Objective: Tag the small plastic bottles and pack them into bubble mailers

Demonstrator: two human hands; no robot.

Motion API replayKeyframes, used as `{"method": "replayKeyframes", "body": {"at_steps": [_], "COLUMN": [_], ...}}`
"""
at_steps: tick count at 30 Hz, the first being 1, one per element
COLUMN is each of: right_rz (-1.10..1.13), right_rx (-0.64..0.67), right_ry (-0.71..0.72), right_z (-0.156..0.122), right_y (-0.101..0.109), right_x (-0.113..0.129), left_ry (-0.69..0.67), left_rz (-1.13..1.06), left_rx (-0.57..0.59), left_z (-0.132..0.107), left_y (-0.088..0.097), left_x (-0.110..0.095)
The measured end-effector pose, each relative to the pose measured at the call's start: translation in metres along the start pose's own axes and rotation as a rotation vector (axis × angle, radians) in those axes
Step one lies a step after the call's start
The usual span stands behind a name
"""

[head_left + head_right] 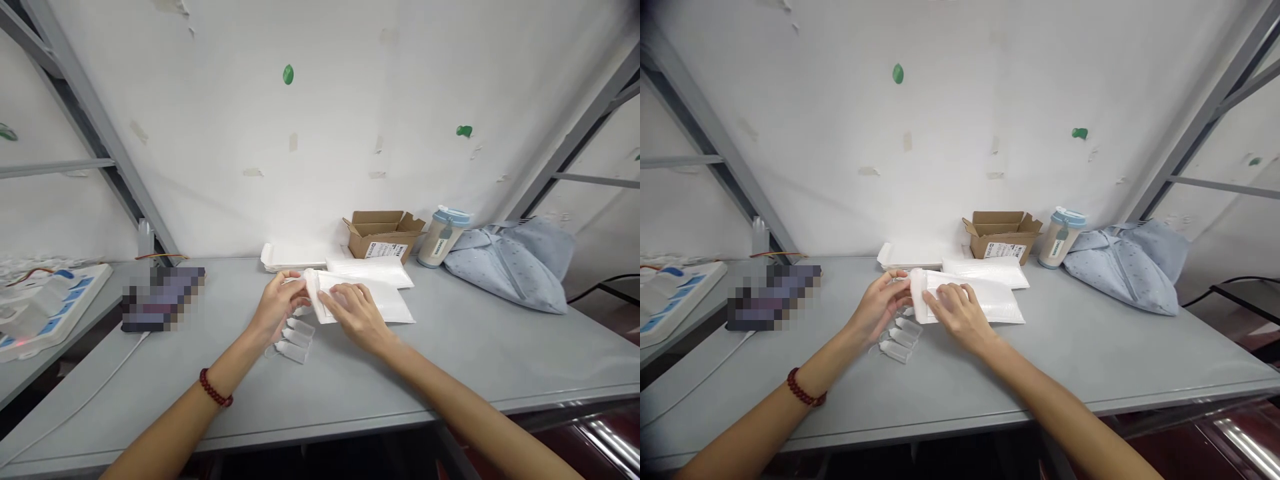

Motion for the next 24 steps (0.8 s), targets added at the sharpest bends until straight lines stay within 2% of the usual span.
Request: {"method": "replayKeyframes", "body": {"at_steps": [3,7,9,11,13,15,18,21,24], "right_rz": [-0.007,-0.042,-0.052,-0.064,-0.080,-0.099,-0.074,0.064,0.206], "right_rx": [-0.078,-0.223,-0.257,-0.280,-0.293,-0.299,-0.296,-0.202,-0.018], "right_ry": [0.043,0.058,0.060,0.054,0.026,-0.030,-0.121,-0.175,-0.194], "right_z": [0.001,-0.002,-0.004,-0.006,-0.006,-0.006,-0.006,-0.008,-0.014], "right_y": [0.012,0.033,0.039,0.043,0.047,0.049,0.047,0.028,-0.002], "right_x": [0.000,0.001,0.002,0.002,0.000,-0.006,-0.021,-0.038,-0.046], "left_ry": [-0.155,-0.484,-0.634,-0.676,-0.596,-0.417,-0.137,0.042,0.192], "left_rz": [0.233,0.717,0.828,0.869,0.863,0.803,0.653,0.569,0.486], "left_rx": [-0.021,-0.015,-0.013,-0.020,-0.029,-0.014,0.096,0.253,0.362], "left_z": [-0.005,-0.019,-0.028,-0.031,-0.028,-0.021,-0.014,-0.013,-0.014], "left_y": [-0.002,-0.026,-0.037,-0.043,-0.044,-0.044,-0.049,-0.061,-0.068], "left_x": [-0.012,-0.020,-0.019,-0.015,-0.009,0.001,0.023,0.043,0.059]}}
Point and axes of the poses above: each hand's wrist, its own z-axis towards the middle knuckle, its own y-axis out of the back of the hand, x = y × z, the point moved 9 cm from there along z, towards the middle knuckle, and after that the axes turned 14 degrees about y, right-handed, at the moved point
